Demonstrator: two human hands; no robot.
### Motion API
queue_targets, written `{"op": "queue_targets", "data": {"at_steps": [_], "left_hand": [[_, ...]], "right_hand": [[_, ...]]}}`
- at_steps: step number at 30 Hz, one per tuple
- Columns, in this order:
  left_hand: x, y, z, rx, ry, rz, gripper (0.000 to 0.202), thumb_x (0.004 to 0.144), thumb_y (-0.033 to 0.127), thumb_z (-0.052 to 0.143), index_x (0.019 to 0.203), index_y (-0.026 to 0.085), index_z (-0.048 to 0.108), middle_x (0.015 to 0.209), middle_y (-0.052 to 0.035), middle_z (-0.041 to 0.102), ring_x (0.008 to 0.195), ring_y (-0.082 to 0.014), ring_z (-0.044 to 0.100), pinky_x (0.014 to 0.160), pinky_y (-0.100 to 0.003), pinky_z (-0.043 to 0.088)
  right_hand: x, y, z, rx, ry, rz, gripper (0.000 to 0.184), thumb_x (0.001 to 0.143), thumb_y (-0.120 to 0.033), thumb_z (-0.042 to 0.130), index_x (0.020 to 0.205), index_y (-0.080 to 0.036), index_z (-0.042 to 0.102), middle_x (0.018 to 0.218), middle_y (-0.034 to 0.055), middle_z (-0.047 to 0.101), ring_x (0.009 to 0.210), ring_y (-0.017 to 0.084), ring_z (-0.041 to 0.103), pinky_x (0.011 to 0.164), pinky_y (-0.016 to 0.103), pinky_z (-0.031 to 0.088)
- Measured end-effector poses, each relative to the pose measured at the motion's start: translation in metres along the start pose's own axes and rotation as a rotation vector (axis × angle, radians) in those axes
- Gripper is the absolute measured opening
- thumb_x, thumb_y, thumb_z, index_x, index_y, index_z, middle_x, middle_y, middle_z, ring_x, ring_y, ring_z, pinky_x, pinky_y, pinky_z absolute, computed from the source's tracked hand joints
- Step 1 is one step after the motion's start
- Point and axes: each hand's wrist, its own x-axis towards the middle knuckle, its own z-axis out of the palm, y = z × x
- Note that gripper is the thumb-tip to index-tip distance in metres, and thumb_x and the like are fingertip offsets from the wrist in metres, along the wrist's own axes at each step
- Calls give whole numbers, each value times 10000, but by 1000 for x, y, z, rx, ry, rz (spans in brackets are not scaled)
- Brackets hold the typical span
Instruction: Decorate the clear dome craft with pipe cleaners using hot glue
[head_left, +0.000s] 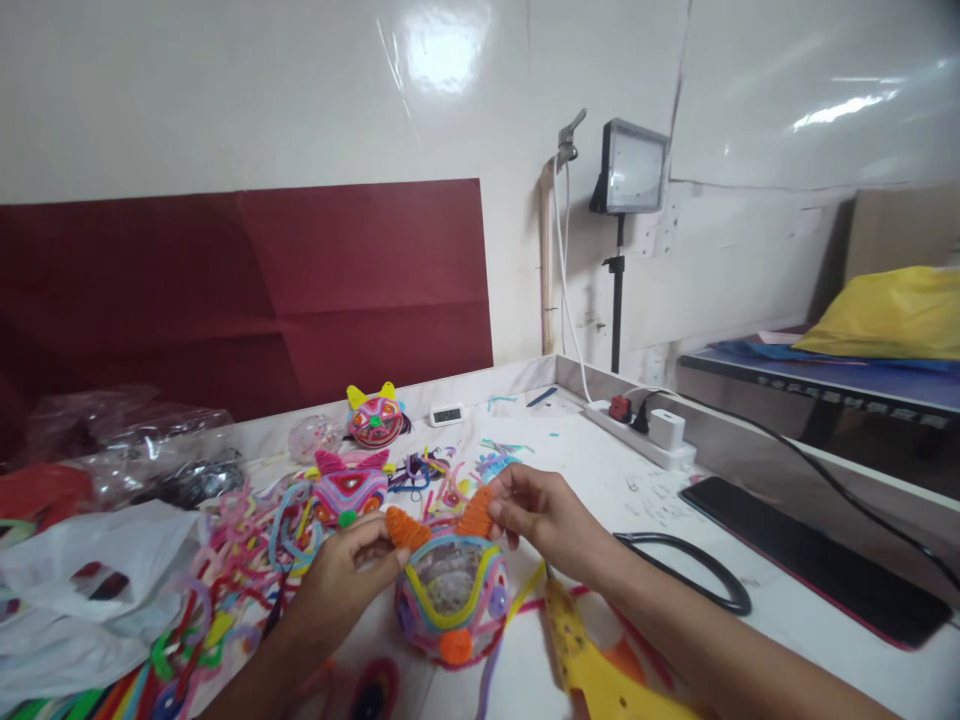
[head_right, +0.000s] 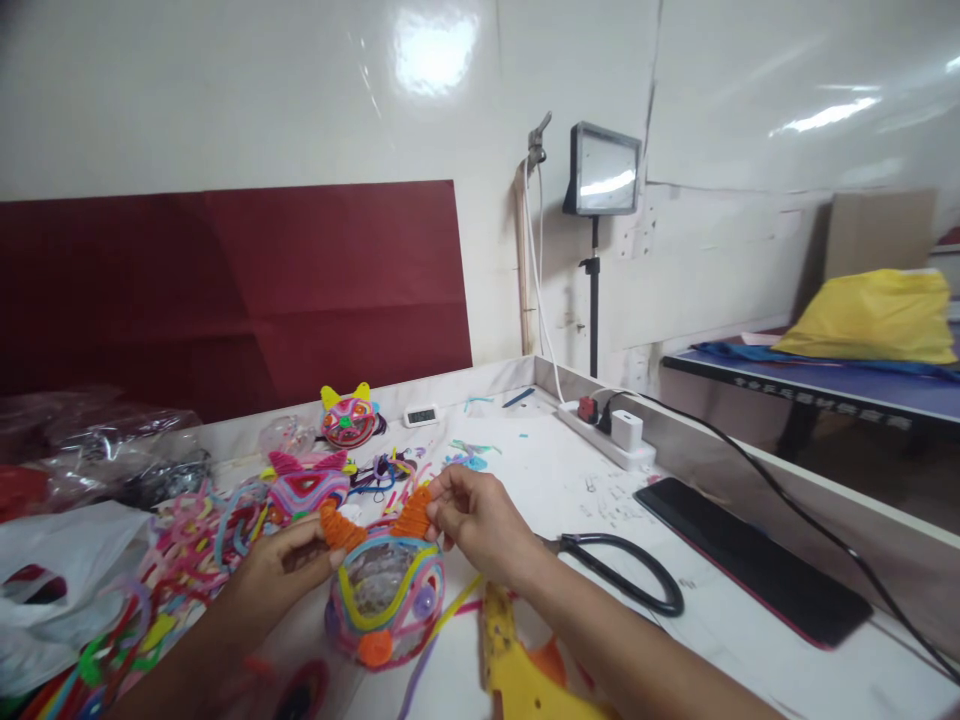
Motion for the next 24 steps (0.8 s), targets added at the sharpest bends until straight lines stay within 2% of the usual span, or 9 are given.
{"op": "queue_targets", "data": {"at_steps": [10, 16, 24], "left_hand": [[-1, 2, -1, 14, -12, 1, 181, 805, 319, 586, 811, 193, 717, 826, -37, 683, 825, -223, 636, 756, -293, 502], [1, -1, 0, -18, -14, 5, 175, 801, 315, 594, 817, 193, 717, 821, -33, 675, 811, -221, 635, 776, -304, 513], [0, -4, 0, 11, -22, -2, 189, 811, 338, 589, 818, 199, 717, 827, -32, 664, 818, -215, 617, 798, -313, 507]], "right_hand": [[-2, 0, -1, -46, 30, -3, 239, 761, -381, 691, 757, -176, 568, 572, -9, 640, 487, 110, 532, 479, 238, 406], [-3, 1, -2, -23, 28, -32, 193, 752, -332, 682, 759, -170, 576, 624, -5, 633, 590, 131, 592, 590, 269, 450], [-2, 1, 0, 5, 34, -36, 169, 719, -289, 689, 768, -163, 588, 643, -30, 574, 597, 115, 557, 589, 259, 440]]}}
